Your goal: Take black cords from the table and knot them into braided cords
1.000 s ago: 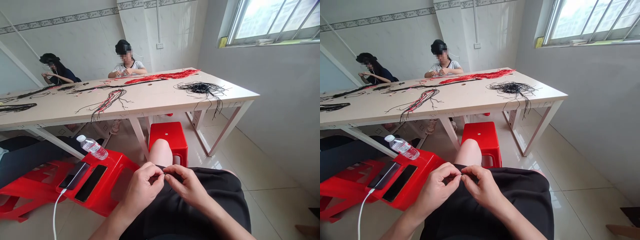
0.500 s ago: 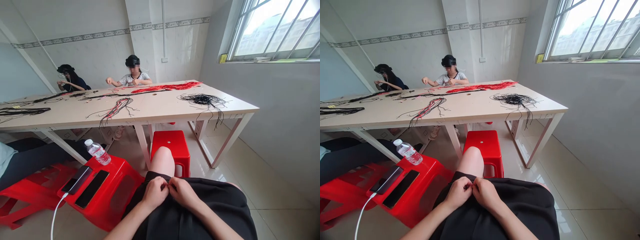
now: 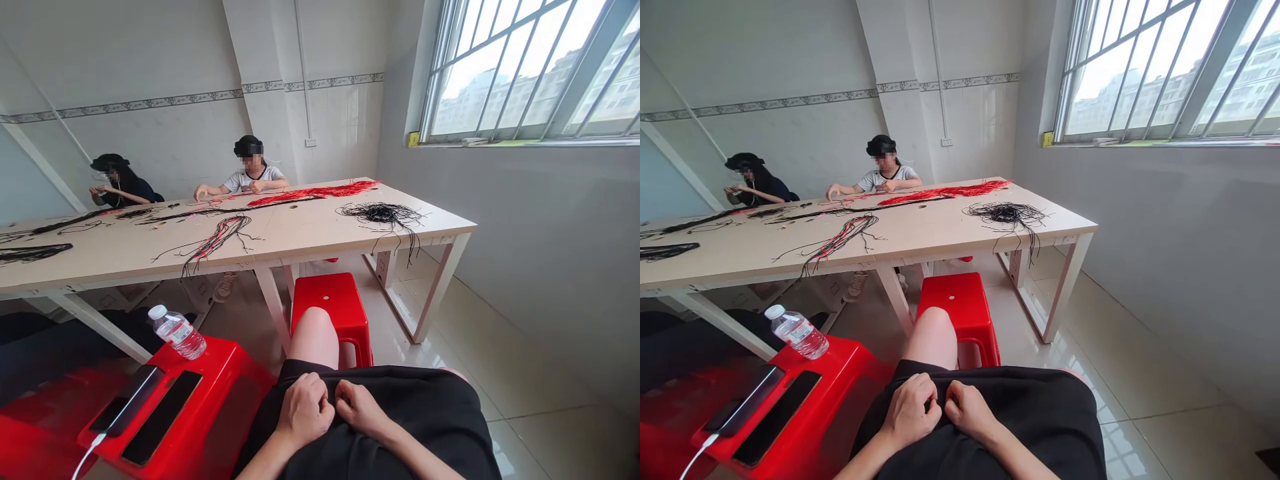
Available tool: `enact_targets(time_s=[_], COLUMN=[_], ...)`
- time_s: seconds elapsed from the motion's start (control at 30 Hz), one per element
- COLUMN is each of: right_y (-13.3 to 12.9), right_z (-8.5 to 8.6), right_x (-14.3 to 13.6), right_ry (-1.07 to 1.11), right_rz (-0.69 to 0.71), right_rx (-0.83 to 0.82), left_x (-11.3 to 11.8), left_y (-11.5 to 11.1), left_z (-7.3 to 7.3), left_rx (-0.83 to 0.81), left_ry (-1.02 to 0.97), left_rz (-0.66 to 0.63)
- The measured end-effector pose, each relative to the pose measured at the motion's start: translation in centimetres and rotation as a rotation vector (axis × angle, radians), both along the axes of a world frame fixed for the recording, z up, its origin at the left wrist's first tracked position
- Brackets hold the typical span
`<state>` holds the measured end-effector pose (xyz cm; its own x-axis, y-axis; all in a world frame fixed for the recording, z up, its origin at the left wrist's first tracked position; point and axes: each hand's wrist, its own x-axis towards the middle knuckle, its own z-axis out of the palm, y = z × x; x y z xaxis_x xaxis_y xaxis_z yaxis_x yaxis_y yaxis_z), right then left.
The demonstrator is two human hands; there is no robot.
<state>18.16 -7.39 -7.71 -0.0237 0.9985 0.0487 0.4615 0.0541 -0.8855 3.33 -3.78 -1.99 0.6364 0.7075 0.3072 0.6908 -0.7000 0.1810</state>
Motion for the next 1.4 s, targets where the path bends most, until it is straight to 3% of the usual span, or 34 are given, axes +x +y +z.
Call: enact_targets(time_s=[0.27, 0.87, 1.07, 1.2, 1.4], right_y=[0.0, 1.2, 1.1, 0.6, -0.9], right_z=[-3.0, -5.8, -4.6, -2.2, 1.1], right_x=[1.6, 2.4, 3.0, 4.1, 6.7], right_ry=[0.090, 0.415, 0.362, 0.270, 0.084], right_rz=[-0.101, -0.059, -0.163, -0.208, -0.156], right_rx=[-0.075, -0.210, -0.111, -0.021, 0.049], left_x=[0.0, -0.2, -0.5, -0.4, -0.3], left_y=[-0.1, 0.2, 0.2, 0.3, 0.3], left_z=[0.1, -0.5, -0.3, -0.4, -0.5], left_rx=[-0.006, 0.001, -0.011, -0.015, -0.035], left_ry=[-0.006, -0.015, -0.018, -0.022, -0.026], left_rz=[-0.003, -0.005, 0.006, 0.008, 0.008])
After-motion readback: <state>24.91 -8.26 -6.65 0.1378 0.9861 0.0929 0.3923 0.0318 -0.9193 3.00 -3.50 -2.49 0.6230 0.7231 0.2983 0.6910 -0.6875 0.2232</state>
